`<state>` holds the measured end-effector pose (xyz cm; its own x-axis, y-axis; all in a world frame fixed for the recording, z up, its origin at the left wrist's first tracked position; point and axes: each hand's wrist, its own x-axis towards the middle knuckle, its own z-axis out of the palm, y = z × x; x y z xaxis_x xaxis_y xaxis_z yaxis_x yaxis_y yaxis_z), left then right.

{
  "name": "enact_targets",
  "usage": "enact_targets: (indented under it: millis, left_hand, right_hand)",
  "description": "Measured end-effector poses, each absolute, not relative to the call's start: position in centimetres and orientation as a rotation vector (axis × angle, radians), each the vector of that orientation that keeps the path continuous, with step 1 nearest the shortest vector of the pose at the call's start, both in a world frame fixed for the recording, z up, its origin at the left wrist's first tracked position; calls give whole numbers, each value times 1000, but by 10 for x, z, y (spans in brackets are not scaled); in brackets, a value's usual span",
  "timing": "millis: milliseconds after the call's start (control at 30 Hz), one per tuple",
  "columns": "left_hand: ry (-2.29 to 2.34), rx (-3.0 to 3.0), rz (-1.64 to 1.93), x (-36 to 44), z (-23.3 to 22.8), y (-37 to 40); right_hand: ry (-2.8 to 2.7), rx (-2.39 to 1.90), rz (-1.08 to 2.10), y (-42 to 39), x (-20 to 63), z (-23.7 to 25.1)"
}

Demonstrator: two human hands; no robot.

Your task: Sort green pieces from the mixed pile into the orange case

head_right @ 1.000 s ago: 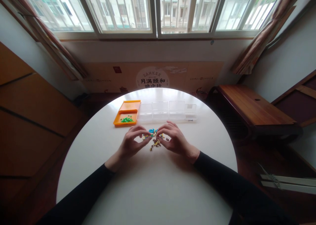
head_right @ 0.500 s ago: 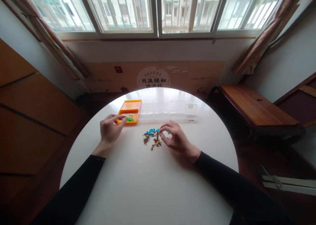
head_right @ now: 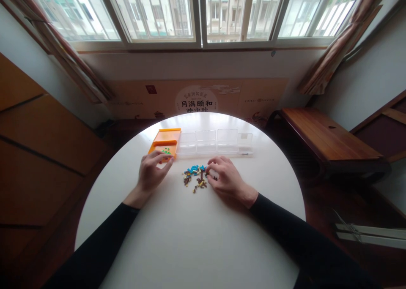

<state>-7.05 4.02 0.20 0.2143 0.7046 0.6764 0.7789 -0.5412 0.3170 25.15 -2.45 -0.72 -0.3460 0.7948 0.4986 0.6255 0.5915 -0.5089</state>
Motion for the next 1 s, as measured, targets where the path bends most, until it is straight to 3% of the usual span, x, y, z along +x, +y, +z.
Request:
enact_targets:
  millis: [467,1000]
  left_hand:
    - [-1206,-2639,-1142,-50,5,25]
    - [-780,-2802,-1272,-9,5,-4]
  right_hand:
    - [-2141,-1089,226,-24,249,-8]
    - [-2012,-881,557,-28,241,0]
